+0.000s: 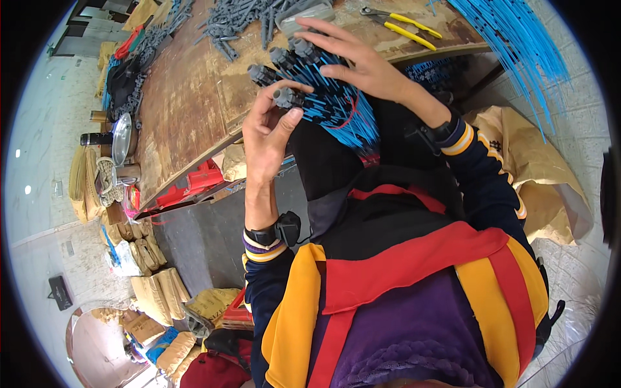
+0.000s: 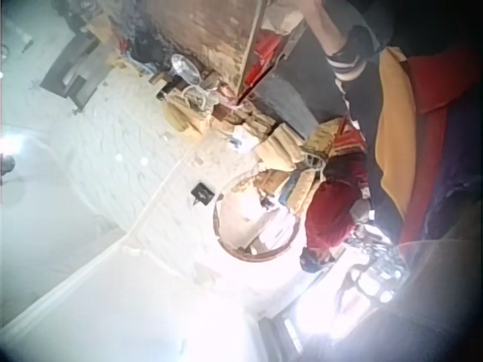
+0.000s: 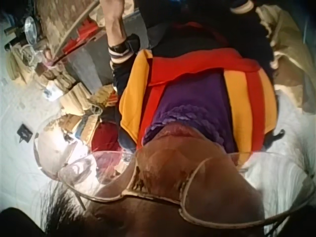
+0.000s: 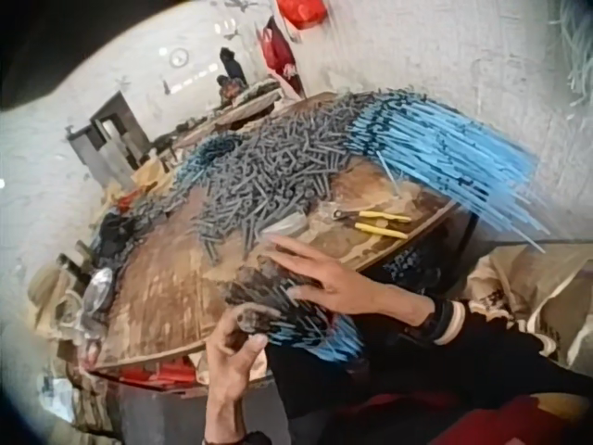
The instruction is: The person bundles blue plastic rods with a red band and inserts them into grey plastic hubs. They then secure the rods by threading a wire through the hub and twisting it with yellow-handled pliers.
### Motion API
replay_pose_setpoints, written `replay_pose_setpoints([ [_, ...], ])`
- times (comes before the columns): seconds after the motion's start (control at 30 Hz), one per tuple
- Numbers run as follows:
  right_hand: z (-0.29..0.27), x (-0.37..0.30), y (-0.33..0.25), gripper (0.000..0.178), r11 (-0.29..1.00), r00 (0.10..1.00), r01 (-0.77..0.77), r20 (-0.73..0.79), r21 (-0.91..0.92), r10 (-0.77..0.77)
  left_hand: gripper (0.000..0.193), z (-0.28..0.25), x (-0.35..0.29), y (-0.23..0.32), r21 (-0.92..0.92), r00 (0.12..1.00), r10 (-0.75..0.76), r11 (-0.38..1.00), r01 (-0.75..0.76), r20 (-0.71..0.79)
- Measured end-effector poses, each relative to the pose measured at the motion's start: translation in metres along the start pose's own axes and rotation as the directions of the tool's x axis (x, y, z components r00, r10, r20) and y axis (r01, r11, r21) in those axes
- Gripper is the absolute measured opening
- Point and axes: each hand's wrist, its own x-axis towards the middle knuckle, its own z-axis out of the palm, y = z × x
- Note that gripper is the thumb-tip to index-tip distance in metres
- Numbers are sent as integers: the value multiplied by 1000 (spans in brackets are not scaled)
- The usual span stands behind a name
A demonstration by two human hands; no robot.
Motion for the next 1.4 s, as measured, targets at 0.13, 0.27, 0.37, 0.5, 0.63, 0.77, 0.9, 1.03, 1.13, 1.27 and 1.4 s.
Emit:
replay_pose_setpoints([
  [0.13,-4,3,13,57,992,994,13,108,123,-26,29,15,-5,14,174,999,17,985,-22,33],
  [0.27,15,0,10,57,998,996,53,66,44,-56,30,29,-12,-4,249,941,51,968,37,-335],
  [0.37,21,3,-2,53,996,999,-11,34,85,8,29,35,-19,-2,377,913,93,924,70,-398],
  [0.5,29,-3,-10,49,996,996,-80,-41,43,82,29,53,-15,2,529,838,105,815,235,-535],
  [0.63,36,-9,-27,45,946,952,-296,-47,132,304,31,64,-13,6,513,761,118,802,306,-638],
  [0.77,42,-13,-32,44,941,939,-308,-115,137,324,32,62,-14,-1,341,769,117,930,138,-629],
  [0.9,39,-14,-28,43,917,927,-345,-84,201,367,35,48,-20,5,223,881,26,971,90,-471],
  [1.03,30,-5,-32,43,910,946,-300,-34,286,323,39,31,-22,26,224,967,-35,970,94,-254],
  [1.13,18,1,-20,44,882,957,-271,7,385,291,41,31,-13,31,236,988,-37,969,71,-147],
  [1.27,37,-4,-18,44,770,903,-300,-94,563,420,42,21,-4,27,236,994,-52,969,75,-101],
  [1.4,43,-14,-33,40,960,865,-219,-420,175,273,41,9,-2,22,182,985,-120,973,141,-125],
])
